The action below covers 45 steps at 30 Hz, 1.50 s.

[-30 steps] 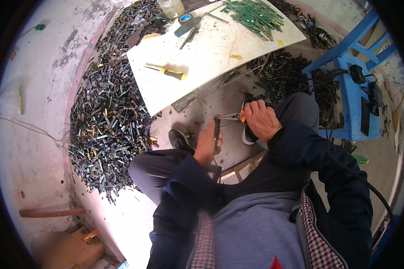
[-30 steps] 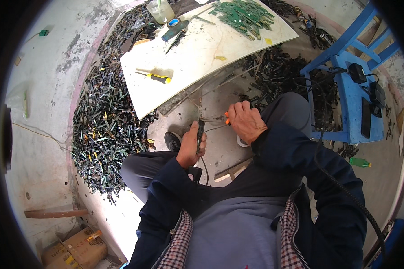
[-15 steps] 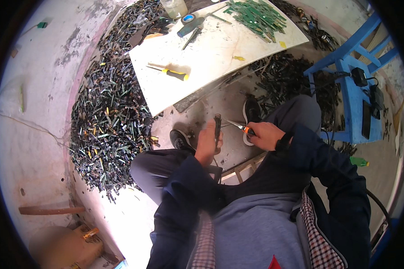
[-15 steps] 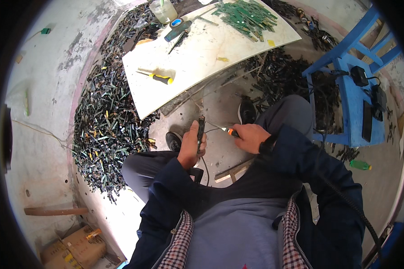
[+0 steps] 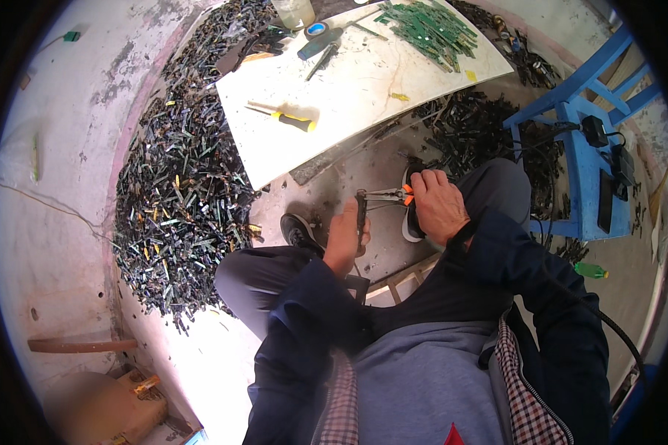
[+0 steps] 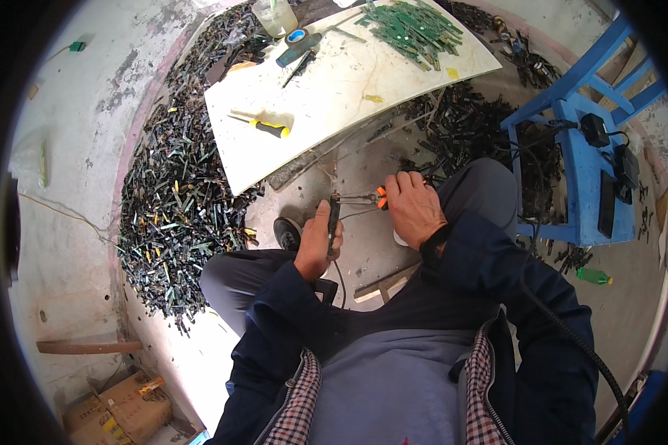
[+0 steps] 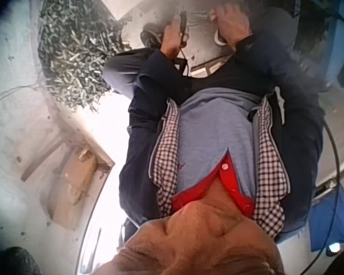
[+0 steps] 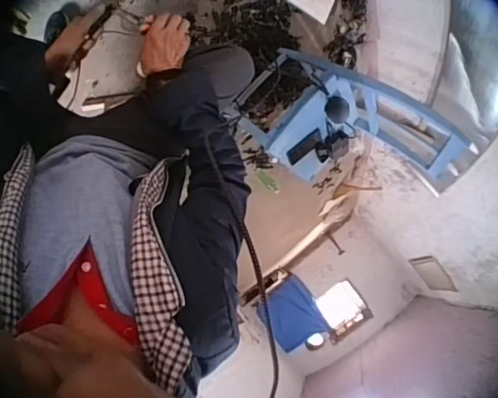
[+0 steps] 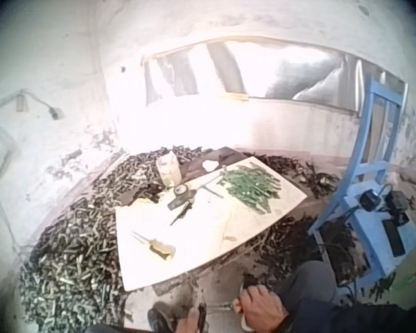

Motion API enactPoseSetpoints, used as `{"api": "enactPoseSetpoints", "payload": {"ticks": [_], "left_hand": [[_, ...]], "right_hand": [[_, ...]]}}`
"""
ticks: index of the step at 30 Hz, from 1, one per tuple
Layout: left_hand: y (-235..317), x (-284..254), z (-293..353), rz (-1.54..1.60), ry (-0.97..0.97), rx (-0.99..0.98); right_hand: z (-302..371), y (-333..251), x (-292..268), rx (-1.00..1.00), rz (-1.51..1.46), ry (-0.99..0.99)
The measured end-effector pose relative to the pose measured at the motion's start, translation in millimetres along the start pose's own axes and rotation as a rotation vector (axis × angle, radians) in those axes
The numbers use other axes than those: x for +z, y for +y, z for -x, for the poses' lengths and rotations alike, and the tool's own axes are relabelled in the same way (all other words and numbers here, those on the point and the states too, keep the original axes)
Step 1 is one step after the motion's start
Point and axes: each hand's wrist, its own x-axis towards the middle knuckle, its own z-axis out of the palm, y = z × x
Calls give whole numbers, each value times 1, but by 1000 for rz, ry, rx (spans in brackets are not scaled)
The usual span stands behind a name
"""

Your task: The person sits at a cluttered workbench and uses pliers and a screwdriver to strip components from small green circuit boards. They repeatedly pry off parts, place them on the table, and handle multiple boards one at a time.

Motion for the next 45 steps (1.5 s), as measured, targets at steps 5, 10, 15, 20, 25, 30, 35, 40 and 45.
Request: {"api": "enactPoseSetpoints", "payload": {"ticks": [5, 10, 15, 20, 25, 30, 35, 40, 45], "left_hand": [[-2, -2, -2, 0, -4, -21], [-2, 0, -2, -7, 0, -36], [-6, -1, -5, -22, 11, -39], [-7, 0, -5, -6, 20, -51], [-7, 1, -7, 33, 19, -77], [-9, 0, -9, 37, 33, -84], [-10, 0, -11, 29, 41, -81], [-8, 1, -11, 30, 39, -84], [-10, 0, -13, 36, 58, -52]], "right_hand": [[-3, -1, -1, -22, 58, 39], [-4, -1, 2, -19, 164, 29], [-5, -1, 10, -34, 257, 42], [-4, -2, 13, -21, 247, 31], [-3, -4, 14, -11, 251, 22], [0, -6, 14, -19, 288, -55], [-2, -5, 8, -84, 353, -59], [-2, -3, 7, -129, 348, -61], [2, -5, 11, -145, 333, 33]]}}
